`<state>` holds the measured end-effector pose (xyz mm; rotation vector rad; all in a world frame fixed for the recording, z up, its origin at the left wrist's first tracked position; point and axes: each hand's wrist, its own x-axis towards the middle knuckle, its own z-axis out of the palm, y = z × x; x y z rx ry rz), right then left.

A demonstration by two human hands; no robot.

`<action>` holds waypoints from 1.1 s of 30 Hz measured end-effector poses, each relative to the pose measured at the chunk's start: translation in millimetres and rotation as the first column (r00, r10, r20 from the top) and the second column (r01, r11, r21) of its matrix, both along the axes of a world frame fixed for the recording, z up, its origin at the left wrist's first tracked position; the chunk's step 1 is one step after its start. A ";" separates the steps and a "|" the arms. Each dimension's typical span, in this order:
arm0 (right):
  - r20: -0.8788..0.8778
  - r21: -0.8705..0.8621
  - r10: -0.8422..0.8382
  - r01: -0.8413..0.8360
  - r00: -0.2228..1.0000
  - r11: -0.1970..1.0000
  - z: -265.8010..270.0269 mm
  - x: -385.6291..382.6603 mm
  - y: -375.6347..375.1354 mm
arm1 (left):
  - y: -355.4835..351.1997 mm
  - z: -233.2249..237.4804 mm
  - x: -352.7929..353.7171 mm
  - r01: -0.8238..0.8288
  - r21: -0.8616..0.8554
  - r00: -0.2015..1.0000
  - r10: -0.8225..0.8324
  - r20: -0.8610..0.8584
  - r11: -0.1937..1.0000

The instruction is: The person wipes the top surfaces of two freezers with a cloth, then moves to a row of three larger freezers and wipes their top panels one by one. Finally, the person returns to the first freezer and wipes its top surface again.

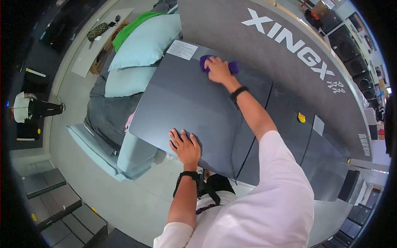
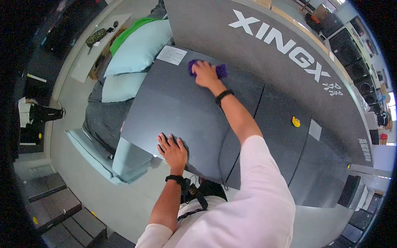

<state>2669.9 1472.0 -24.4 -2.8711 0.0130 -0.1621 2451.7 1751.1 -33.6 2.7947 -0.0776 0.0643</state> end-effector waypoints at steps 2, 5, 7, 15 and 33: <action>-0.055 0.027 0.142 -0.141 0.988 0.990 14.6 -42.5 29.0 | -0.6 0.6 1.4 0.003 0.004 1.000 -0.003 0.014 1.000; -0.050 0.139 0.341 -0.331 0.939 0.933 20.2 -112.8 77.2 | -0.5 2.5 0.3 0.002 -0.014 1.000 -0.002 0.009 1.000; -0.044 0.132 0.399 -0.390 0.916 0.911 18.6 -153.2 101.8 | 0.5 -1.2 1.6 0.014 0.005 0.999 -0.014 0.046 1.000; -0.051 0.096 -0.217 0.221 0.975 0.970 16.6 -130.4 -28.5 | 1.2 -9.5 0.9 0.039 0.050 0.996 -0.042 0.074 0.998; -0.111 0.247 0.166 -0.134 0.980 0.960 16.7 -168.7 155.5 | 2.9 -14.5 2.4 0.040 0.057 0.995 -0.045 0.092 0.998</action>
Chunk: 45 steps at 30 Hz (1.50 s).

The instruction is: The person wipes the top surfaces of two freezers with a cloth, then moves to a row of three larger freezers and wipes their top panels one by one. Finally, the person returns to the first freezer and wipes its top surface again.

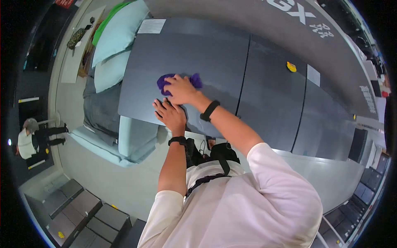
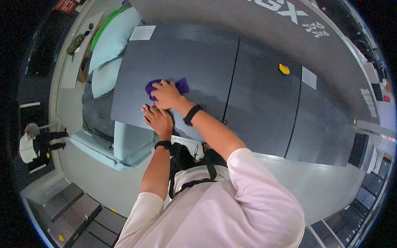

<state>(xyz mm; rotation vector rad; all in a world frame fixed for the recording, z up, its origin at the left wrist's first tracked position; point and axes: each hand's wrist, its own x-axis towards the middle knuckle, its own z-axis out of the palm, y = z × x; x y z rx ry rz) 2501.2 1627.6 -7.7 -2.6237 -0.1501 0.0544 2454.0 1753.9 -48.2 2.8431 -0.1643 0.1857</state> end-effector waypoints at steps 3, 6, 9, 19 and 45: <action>0.000 -0.015 -0.145 0.145 0.989 0.989 -2.6 -8.9 1.8 | 3.3 -6.9 -0.5 0.020 0.007 1.000 -0.020 0.018 1.000; -0.027 -0.080 -0.374 0.371 0.927 0.925 7.2 13.4 -41.2 | 0.8 1.1 -1.4 0.004 -0.033 1.000 -0.005 -0.012 0.999; -0.072 -0.092 -0.611 0.605 0.788 0.791 20.7 -4.4 -109.2 | 0.9 1.0 -1.3 0.013 -0.047 1.000 -0.014 -0.018 0.999; -0.199 -0.236 -0.841 0.808 0.503 0.539 22.5 -87.8 -105.4 | 5.5 -6.2 -1.6 0.062 -0.139 0.997 -0.068 -0.038 0.988; 0.118 -0.212 -0.979 0.967 0.169 0.141 4.1 -224.2 50.2 | 119.5 -1.5 104.4 0.755 -0.380 0.551 -0.831 -0.074 0.535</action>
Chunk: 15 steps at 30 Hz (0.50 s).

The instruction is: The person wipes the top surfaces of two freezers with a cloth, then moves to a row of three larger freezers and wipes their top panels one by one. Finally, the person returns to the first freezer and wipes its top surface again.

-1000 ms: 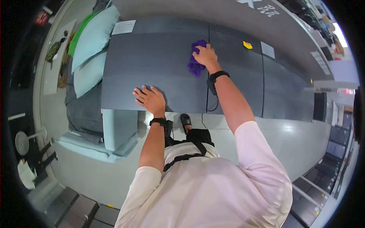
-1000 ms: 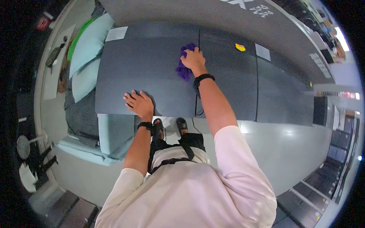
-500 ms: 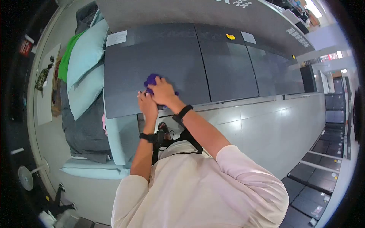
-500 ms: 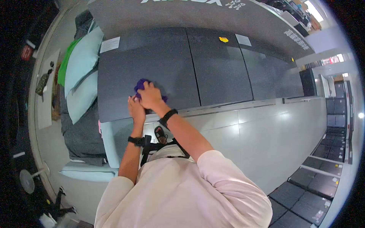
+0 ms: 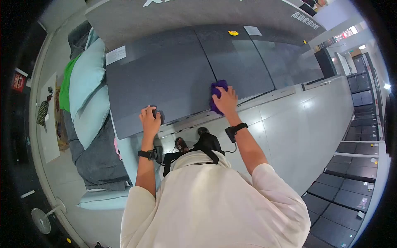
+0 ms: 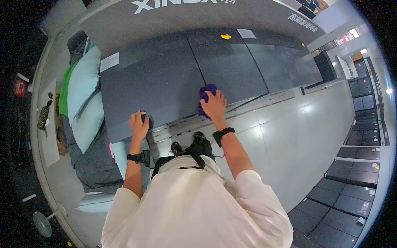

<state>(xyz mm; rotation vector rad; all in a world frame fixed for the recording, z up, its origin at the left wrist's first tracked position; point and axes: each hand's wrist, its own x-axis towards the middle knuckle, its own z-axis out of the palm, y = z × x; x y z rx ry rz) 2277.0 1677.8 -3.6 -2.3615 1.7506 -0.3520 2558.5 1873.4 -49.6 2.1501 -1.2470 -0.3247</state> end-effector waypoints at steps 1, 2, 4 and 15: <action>0.001 -0.015 -0.010 0.010 1.000 1.000 -4.6 -4.7 -2.6 | 2.3 0.5 5.6 0.020 -0.025 1.000 -0.021 -0.022 0.999; 0.002 -0.032 -0.018 0.018 1.000 0.999 -10.1 -5.6 -5.6 | 2.7 1.2 12.1 0.039 -0.053 0.998 -0.041 -0.044 0.998; 0.023 -0.049 -0.058 0.059 0.998 0.997 -15.4 7.8 -2.7 | 5.9 6.8 34.9 0.019 -0.087 0.930 -0.050 -0.363 0.996; 0.083 -0.057 0.765 -0.763 0.639 0.643 -3.9 144.0 102.6 | 56.7 -33.9 137.5 -0.567 0.135 0.816 0.576 -0.043 0.813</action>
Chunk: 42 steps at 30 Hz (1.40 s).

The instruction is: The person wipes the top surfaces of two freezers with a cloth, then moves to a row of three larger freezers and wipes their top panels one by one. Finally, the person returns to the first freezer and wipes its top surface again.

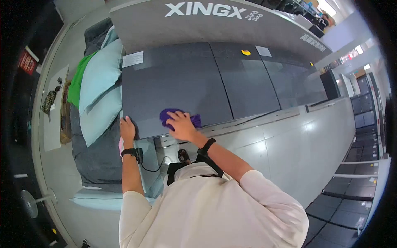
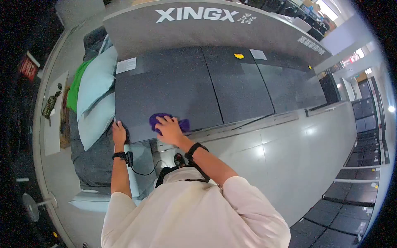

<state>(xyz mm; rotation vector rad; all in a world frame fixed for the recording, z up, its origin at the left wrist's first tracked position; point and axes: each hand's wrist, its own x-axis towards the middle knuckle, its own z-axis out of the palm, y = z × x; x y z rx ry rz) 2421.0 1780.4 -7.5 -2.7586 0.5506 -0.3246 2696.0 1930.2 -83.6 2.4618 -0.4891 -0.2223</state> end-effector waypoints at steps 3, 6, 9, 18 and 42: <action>0.110 0.122 0.177 -0.190 0.978 0.974 -3.6 -2.9 -7.0 | 1.0 38.2 -29.3 -0.015 -0.009 0.996 0.014 -0.088 1.000; -0.007 0.175 0.208 -0.204 0.978 0.963 7.7 -35.5 -48.8 | -0.7 26.4 -16.9 -0.015 -0.058 1.000 0.015 0.001 0.998; -0.095 0.188 0.176 -0.156 0.980 0.970 12.6 -64.1 -88.1 | -2.1 47.1 -33.1 -0.011 0.059 1.000 0.009 0.028 0.998; -0.060 0.082 0.132 -0.127 0.989 0.989 -7.7 88.9 -198.2 | -14.9 54.5 -35.6 -0.065 0.089 0.997 0.062 0.036 0.994; 0.084 0.111 -0.341 0.331 0.936 0.937 -1.6 112.7 -44.5 | 2.8 17.9 -28.0 -0.052 0.077 0.984 0.038 0.172 0.996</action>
